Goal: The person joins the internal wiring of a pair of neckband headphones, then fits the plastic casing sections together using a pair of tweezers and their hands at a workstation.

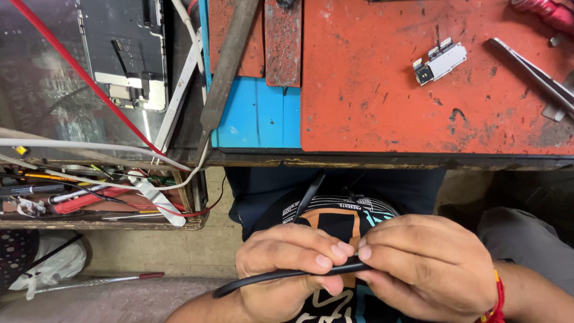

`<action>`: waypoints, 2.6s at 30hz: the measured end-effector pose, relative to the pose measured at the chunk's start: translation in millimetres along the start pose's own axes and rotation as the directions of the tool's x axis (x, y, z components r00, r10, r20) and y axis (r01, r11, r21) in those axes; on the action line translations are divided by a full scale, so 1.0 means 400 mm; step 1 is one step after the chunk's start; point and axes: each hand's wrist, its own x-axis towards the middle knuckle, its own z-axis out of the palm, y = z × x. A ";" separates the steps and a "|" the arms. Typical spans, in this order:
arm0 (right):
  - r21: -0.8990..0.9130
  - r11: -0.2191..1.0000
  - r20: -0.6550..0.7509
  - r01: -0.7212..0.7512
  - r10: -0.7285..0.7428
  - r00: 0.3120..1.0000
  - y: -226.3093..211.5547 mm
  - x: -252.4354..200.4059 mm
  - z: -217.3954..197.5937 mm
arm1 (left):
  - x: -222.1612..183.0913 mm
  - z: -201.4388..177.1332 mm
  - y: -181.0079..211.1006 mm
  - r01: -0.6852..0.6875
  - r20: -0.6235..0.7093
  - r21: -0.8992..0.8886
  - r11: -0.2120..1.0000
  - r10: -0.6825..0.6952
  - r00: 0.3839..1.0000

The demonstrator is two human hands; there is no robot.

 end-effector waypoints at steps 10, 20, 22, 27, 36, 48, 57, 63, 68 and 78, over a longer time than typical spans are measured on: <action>-0.021 0.989 0.021 0.146 -0.146 0.989 0.016 0.022 -0.014 | 0.030 0.013 0.015 0.058 0.017 -0.038 0.998 -0.057 0.998; -0.261 0.761 0.202 0.594 -0.559 0.804 0.067 0.026 -0.036 | -0.014 -0.001 0.043 0.638 -0.009 -0.471 0.609 -0.726 0.688; -0.261 0.752 0.206 0.605 -0.569 0.796 0.068 0.023 -0.031 | -0.031 -0.007 0.038 0.641 -0.033 -0.435 0.633 -0.722 0.691; -0.031 0.968 0.149 0.250 -0.243 0.959 0.031 0.005 -0.030 | -0.051 -0.007 0.041 0.462 -0.079 -0.066 0.885 -0.466 0.881; 0.128 0.985 0.054 -0.112 0.106 0.993 -0.007 -0.032 0.025 | -0.039 -0.009 0.048 0.143 0.081 0.194 0.971 -0.161 0.984; 0.249 0.968 -0.032 -0.037 0.047 0.998 -0.012 -0.028 0.061 | -0.032 -0.006 0.034 -0.048 0.167 0.223 0.974 0.011 0.986; 0.254 0.966 0.007 0.051 -0.054 0.998 0.006 -0.011 0.027 | -0.012 -0.018 0.042 0.092 0.209 0.127 0.988 -0.117 0.971; 0.218 0.976 0.020 -0.013 0.009 1.000 0.011 -0.036 0.033 | -0.021 -0.015 0.043 0.092 0.131 0.119 0.989 -0.108 0.985; 0.215 0.977 0.001 0.004 -0.004 1.000 0.013 -0.041 0.038 | -0.014 -0.014 0.041 0.040 0.186 0.133 0.990 -0.065 0.980; 0.158 0.984 -0.006 0.082 -0.082 0.997 0.006 -0.025 0.044 | -0.015 -0.001 0.024 -0.090 0.156 0.094 0.991 0.074 0.985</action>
